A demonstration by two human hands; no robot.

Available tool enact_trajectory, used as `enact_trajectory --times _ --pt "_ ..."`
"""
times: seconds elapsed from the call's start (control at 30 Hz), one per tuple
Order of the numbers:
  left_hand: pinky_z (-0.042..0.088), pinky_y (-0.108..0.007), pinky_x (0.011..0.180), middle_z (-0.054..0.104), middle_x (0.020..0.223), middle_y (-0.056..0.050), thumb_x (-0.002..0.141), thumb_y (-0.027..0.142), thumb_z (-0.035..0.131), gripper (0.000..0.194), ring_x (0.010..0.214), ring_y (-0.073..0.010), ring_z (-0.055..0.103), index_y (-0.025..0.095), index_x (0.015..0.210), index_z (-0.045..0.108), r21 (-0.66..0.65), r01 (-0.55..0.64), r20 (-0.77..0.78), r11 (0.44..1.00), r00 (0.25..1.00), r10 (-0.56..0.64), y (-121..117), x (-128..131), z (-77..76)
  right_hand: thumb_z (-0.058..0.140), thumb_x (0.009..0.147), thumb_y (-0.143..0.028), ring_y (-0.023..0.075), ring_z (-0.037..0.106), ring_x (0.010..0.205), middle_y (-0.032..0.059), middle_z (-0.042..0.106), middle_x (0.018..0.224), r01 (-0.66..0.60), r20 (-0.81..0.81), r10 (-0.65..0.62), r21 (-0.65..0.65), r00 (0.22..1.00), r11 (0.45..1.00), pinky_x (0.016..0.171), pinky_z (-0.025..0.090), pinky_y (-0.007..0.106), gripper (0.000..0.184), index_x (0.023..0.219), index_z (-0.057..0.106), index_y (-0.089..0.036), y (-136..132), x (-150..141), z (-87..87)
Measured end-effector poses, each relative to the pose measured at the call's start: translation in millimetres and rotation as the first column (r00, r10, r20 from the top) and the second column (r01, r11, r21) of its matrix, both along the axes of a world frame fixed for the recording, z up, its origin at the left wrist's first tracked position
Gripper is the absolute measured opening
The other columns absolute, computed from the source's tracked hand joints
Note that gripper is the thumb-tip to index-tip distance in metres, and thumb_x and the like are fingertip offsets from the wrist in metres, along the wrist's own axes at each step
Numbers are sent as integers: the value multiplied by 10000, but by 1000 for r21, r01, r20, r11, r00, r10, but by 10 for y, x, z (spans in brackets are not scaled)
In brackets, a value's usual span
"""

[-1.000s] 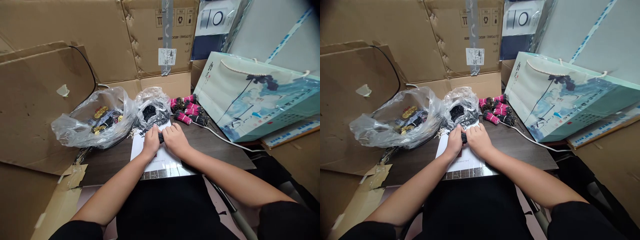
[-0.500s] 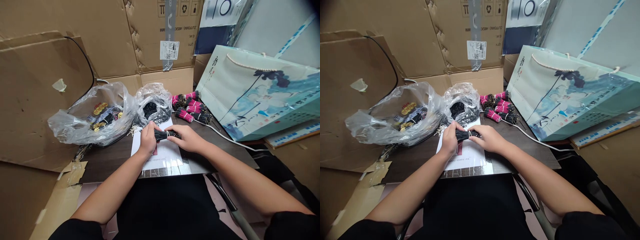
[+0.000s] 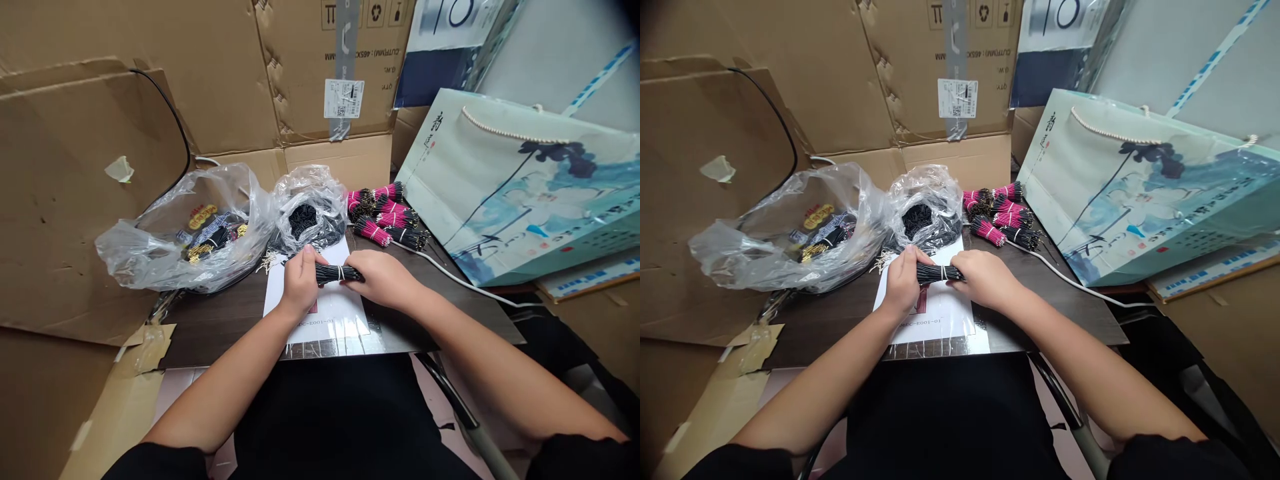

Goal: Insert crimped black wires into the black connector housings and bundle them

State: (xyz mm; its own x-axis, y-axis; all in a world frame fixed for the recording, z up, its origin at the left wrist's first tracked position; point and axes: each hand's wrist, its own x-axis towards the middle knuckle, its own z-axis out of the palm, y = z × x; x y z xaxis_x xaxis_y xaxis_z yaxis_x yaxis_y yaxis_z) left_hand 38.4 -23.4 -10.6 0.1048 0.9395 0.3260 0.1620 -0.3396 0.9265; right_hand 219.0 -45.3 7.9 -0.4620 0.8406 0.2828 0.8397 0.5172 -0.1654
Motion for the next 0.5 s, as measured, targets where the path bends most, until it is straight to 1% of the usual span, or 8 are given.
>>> enact_trajectory --times 0.1,0.2,0.23,0.3,0.37,0.4,0.43,0.5 --pt "419 -261 581 594 672 -34 989 492 275 530 572 -121 530 161 704 576 84 -6 -60 996 998 11 -8 10 -16 587 835 -233 220 582 818 84 654 839 23 69 -25 41 997 999 696 336 325 89 808 596 -148 -35 -94 -15" --pt "411 -279 644 580 680 -33 1003 447 249 508 634 -136 535 167 711 557 162 34 -259 986 966 9 8 -22 -22 600 844 -310 239 572 833 101 652 841 35 108 -40 49 993 998 734 348 355 182 835 625 -130 -28 -166 -71" --pt "402 -284 647 572 675 -29 1005 434 253 487 638 -139 529 171 722 550 189 54 -353 980 936 17 19 -51 -20 625 831 -364 247 571 848 102 653 859 39 114 -44 44 993 998 749 359 363 234 863 637 -132 -24 -155 -83" --pt "393 -300 667 557 703 -32 994 423 307 406 686 -161 524 177 769 540 242 150 -587 958 809 22 38 -137 -5 661 797 -454 263 567 899 105 650 926 56 113 -59 27 992 998 780 387 375 350 959 650 -144 -27 -62 -74" --pt "410 -318 689 578 771 -49 992 399 315 365 738 -181 536 177 803 535 228 222 -729 948 685 15 39 -255 33 638 811 -489 257 564 957 103 642 1016 72 82 -72 5 994 997 811 418 376 412 1073 635 -171 -56 107 -13" --pt "427 -336 744 598 818 -59 989 379 330 337 796 -194 552 174 845 555 225 271 -775 936 632 3 29 -324 62 604 841 -483 245 564 989 100 635 1067 74 13 -74 -4 997 997 839 432 375 408 1121 620 -186 -80 208 31" --pt "433 -366 825 620 902 -72 973 384 384 295 902 -218 559 172 914 580 251 320 -804 914 595 12 9 -397 98 563 873 -468 245 551 1049 98 622 1127 95 -70 -92 43 993 995 880 438 386 401 1168 599 -198 -108 309 77" --pt "389 -436 986 583 1186 -106 945 400 453 319 1153 -268 494 173 1137 568 341 297 -782 892 616 95 -55 -546 175 505 917 -429 242 523 1137 94 580 1233 128 -189 -105 112 976 985 944 436 416 401 1251 543 -211 -172 485 146"
